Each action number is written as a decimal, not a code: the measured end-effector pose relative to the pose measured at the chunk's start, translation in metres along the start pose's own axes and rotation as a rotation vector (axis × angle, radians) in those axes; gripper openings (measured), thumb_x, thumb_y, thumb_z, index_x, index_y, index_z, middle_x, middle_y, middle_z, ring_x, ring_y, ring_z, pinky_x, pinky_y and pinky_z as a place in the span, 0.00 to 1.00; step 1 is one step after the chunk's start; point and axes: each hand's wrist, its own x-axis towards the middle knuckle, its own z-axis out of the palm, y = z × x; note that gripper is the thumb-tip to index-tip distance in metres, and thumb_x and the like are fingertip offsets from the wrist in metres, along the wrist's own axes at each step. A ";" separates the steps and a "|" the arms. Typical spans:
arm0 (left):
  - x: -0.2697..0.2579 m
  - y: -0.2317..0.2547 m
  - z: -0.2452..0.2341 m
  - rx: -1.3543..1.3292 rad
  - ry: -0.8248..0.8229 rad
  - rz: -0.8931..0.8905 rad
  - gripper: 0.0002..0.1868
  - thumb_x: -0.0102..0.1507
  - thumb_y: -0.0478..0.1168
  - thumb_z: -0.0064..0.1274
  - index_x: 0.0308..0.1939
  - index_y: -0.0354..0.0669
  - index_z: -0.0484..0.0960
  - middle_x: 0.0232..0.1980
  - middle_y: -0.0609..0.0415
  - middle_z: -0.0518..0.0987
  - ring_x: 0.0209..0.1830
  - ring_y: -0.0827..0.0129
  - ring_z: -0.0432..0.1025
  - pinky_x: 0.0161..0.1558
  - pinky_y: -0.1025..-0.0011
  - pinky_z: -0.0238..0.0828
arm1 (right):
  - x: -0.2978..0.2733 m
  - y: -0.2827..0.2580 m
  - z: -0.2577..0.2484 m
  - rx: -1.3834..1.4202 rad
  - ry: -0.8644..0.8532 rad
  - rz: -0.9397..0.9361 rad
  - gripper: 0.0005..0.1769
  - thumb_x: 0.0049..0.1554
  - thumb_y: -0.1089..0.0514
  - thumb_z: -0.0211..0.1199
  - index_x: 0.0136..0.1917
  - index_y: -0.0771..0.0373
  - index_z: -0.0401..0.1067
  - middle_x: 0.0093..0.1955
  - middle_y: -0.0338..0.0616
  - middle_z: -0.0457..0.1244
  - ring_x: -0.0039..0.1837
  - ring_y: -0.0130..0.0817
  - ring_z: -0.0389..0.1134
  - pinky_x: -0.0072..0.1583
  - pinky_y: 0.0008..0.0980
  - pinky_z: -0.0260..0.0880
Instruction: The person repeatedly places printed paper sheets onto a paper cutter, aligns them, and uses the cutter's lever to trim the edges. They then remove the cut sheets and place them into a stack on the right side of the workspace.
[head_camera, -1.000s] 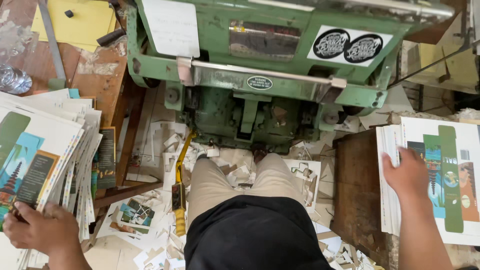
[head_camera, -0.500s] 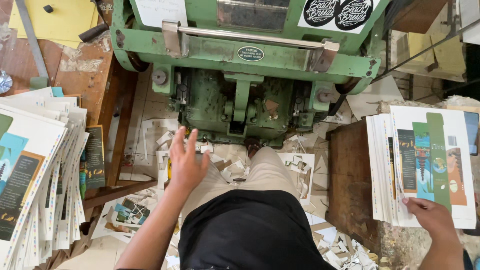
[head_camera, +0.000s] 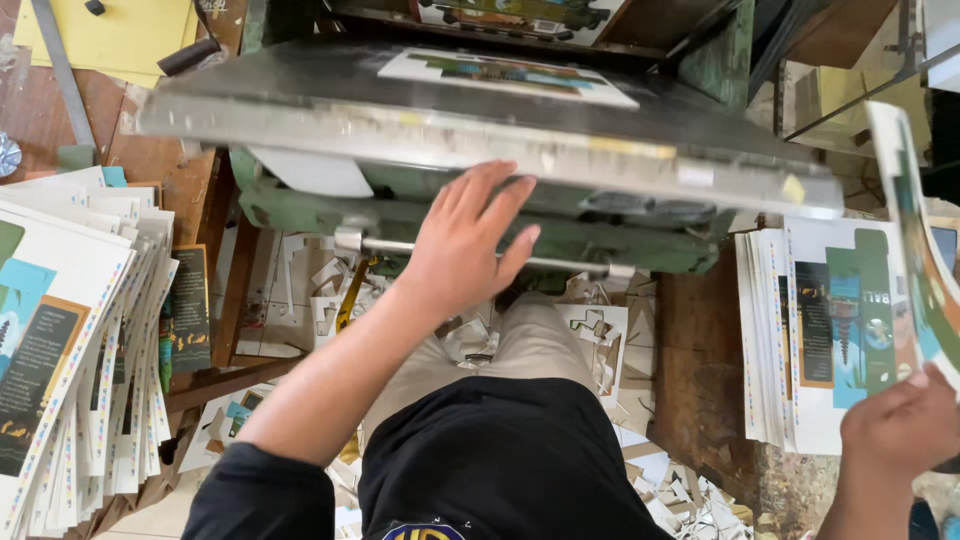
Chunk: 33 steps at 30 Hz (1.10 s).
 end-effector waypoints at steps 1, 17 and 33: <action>0.013 -0.012 0.007 -0.020 -0.045 -0.080 0.25 0.69 0.49 0.50 0.64 0.36 0.73 0.66 0.38 0.72 0.67 0.46 0.68 0.63 0.45 0.70 | 0.016 -0.020 -0.003 0.147 0.083 -0.115 0.36 0.88 0.53 0.36 0.59 0.82 0.79 0.36 0.50 0.56 0.37 0.41 0.56 0.41 0.35 0.55; -0.242 0.018 -0.020 0.263 -0.182 -0.322 0.36 0.56 0.31 0.51 0.70 0.57 0.72 0.69 0.45 0.73 0.70 0.50 0.66 0.62 0.50 0.64 | 0.139 -0.337 0.082 0.559 -0.330 -0.962 0.19 0.63 0.52 0.55 0.63 0.63 0.72 0.68 0.50 0.67 0.72 0.46 0.67 0.61 0.48 0.74; -0.431 -0.161 -0.176 1.185 0.209 -0.756 0.23 0.75 0.29 0.64 0.73 0.19 0.83 0.63 0.30 0.68 0.53 0.41 0.65 0.44 0.43 0.66 | 0.132 -0.208 -0.011 0.471 -0.600 -0.228 0.37 0.64 0.42 0.56 0.78 0.64 0.62 0.81 0.55 0.54 0.81 0.50 0.54 0.70 0.56 0.60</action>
